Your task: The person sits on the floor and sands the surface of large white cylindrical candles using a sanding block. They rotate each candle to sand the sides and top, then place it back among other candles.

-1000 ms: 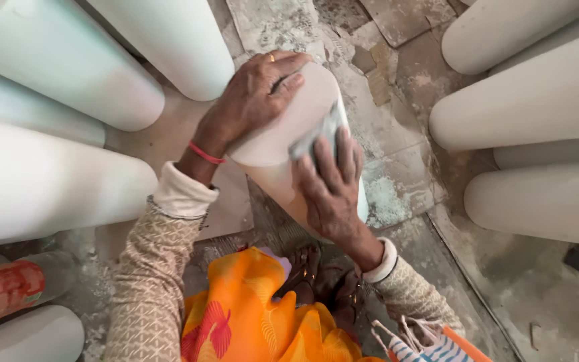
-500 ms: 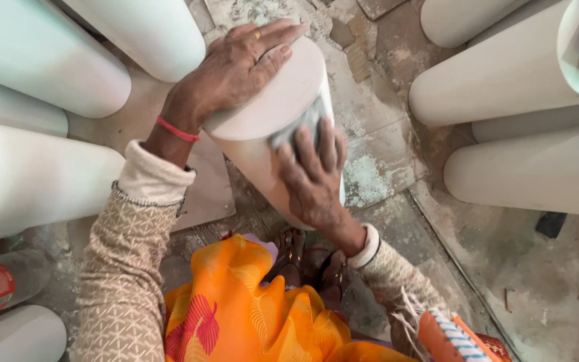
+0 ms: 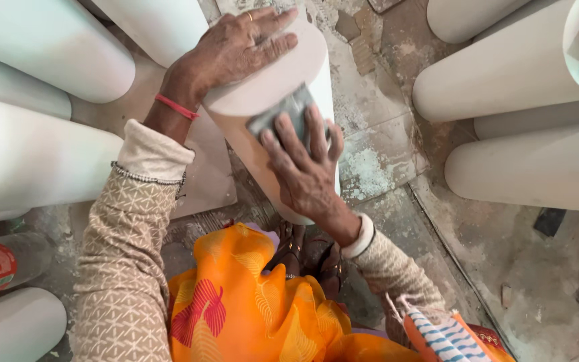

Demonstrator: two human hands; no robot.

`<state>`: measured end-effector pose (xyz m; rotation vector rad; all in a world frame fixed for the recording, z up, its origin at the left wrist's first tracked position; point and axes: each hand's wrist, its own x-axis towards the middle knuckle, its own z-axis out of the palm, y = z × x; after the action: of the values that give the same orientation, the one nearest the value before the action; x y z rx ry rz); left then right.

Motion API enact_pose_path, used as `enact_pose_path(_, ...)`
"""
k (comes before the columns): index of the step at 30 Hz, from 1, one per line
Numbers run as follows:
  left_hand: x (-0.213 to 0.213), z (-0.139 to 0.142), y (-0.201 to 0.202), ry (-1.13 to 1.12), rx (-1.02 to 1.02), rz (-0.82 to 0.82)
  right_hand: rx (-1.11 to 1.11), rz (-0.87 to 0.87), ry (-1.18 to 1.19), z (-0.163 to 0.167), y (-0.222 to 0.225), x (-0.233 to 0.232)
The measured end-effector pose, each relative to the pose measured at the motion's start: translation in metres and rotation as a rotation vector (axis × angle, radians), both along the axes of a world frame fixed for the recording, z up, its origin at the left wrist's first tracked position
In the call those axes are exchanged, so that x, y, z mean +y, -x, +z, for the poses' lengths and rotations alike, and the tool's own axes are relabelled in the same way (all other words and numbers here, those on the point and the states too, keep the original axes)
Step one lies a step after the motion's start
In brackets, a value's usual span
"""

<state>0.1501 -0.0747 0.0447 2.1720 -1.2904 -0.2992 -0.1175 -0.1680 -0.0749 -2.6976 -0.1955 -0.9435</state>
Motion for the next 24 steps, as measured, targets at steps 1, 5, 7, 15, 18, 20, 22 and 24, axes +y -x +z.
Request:
enact_pose_path(1, 0.003, 0.000, -0.001, 0.032, 0.028, -0.023, -0.001, 0.007, 0.027, -0.002, 0.006, 0.001)
enact_pose_path(5, 0.021, -0.002, -0.005, 0.068, 0.196, 0.002, 0.061, 0.056, 0.028, -0.023, 0.060, 0.005)
enact_pose_path(7, 0.025, -0.001, -0.006, 0.145, 0.156, -0.034, 0.145, 0.042, -0.005, -0.028, 0.073, 0.006)
enact_pose_path(15, 0.021, 0.018, 0.007, -0.017, 0.315, 0.024, -0.005, 0.029, -0.286, 0.016, -0.014, 0.010)
enact_pose_path(18, 0.043, 0.019, -0.001, 0.073, 0.301, -0.043, 0.020, 0.029, -0.143, 0.000, 0.012, 0.024)
enact_pose_path(20, 0.060, 0.013, -0.002, 0.070, 0.347, 0.090, 0.140, 0.058, -0.059, -0.024, 0.055, 0.028)
enact_pose_path(22, 0.070, 0.007, -0.005, 0.088, 0.327, 0.152, 0.283, 0.071, -0.014, -0.045, 0.087, 0.023)
enact_pose_path(24, 0.071, 0.003, -0.005, 0.090, 0.360, 0.158, 0.313, 0.093, -0.008, -0.053, 0.088, 0.017)
